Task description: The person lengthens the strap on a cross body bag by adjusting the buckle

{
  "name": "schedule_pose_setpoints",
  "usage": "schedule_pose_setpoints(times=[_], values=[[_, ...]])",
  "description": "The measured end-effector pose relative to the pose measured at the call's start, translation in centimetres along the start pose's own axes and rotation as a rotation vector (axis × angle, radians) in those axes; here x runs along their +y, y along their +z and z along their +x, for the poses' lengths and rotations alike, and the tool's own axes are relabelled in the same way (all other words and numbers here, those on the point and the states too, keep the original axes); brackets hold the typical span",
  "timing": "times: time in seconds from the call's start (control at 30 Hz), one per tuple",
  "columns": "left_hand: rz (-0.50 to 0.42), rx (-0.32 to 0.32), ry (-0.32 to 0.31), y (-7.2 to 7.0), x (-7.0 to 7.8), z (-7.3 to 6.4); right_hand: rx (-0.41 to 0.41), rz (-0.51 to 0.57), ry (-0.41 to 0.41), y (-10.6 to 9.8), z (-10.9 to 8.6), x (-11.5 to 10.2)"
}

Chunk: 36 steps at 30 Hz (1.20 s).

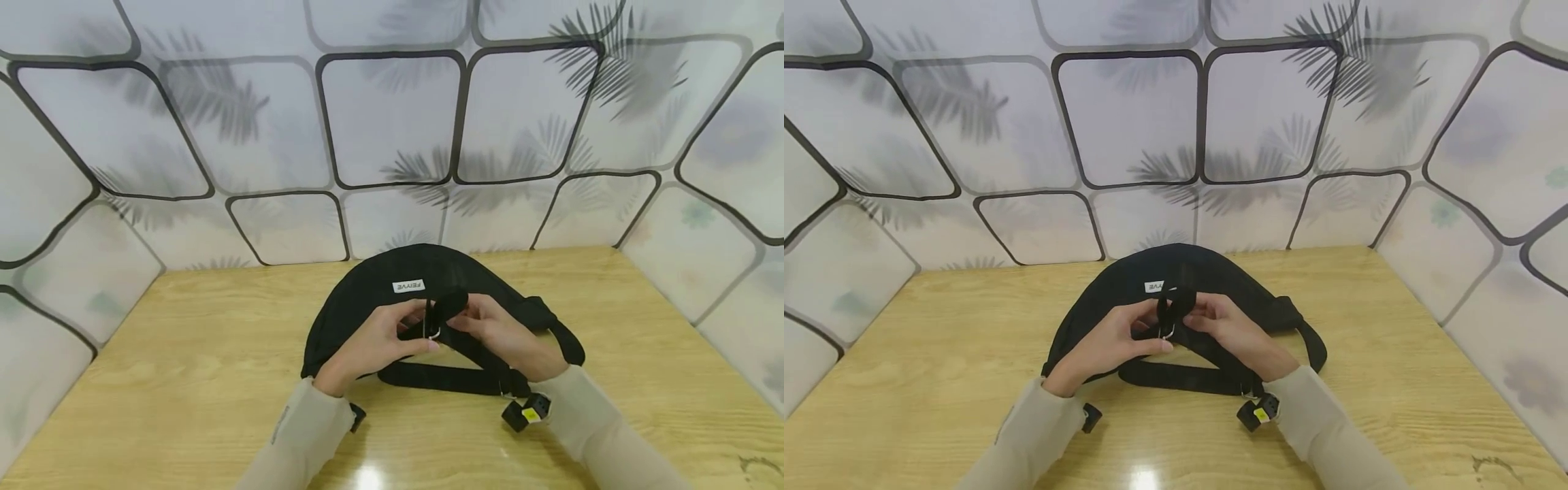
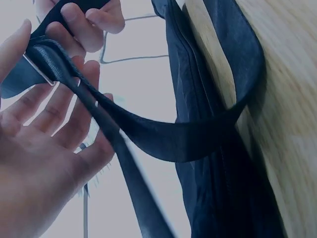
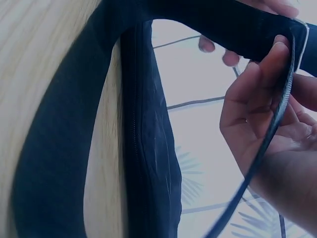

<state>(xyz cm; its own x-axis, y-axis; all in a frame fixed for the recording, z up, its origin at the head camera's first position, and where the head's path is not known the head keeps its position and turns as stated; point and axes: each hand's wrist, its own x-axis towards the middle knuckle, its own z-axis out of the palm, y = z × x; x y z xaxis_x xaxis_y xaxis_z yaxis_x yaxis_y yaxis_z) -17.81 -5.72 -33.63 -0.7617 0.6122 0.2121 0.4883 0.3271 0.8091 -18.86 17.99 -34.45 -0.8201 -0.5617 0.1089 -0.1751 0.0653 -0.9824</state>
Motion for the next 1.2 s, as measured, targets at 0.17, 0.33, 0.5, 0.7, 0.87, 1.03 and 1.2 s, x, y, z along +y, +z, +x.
schedule_pose_setpoints(times=[0.17,0.33,0.5,0.7,0.87,1.03,1.2], values=[[0.003,0.009,-0.002,-0.1,-0.2,-0.3,0.021,-0.036,0.038,-0.1,0.2,-0.4],[0.077,0.056,-0.004,-0.1,0.0,-0.5,0.037,-0.073,0.050,0.2,-0.1,-0.8],[0.139,0.076,-0.024,0.0,0.1,-0.6,-0.014,-0.206,-0.078,1.0,-0.2,-1.3],[0.138,0.073,-0.028,0.1,0.3,-0.6,0.035,-0.413,-0.103,2.1,-0.1,-1.9],[0.126,0.065,-0.040,-0.1,0.3,-0.8,0.056,-0.469,-0.108,2.2,0.0,-2.1],[0.175,0.073,-0.007,-0.1,0.3,-1.0,0.068,-0.566,-0.141,2.1,0.0,-2.3],[0.233,0.072,0.036,0.0,0.3,-0.9,0.070,-0.622,-0.130,1.8,-0.2,-2.6]])
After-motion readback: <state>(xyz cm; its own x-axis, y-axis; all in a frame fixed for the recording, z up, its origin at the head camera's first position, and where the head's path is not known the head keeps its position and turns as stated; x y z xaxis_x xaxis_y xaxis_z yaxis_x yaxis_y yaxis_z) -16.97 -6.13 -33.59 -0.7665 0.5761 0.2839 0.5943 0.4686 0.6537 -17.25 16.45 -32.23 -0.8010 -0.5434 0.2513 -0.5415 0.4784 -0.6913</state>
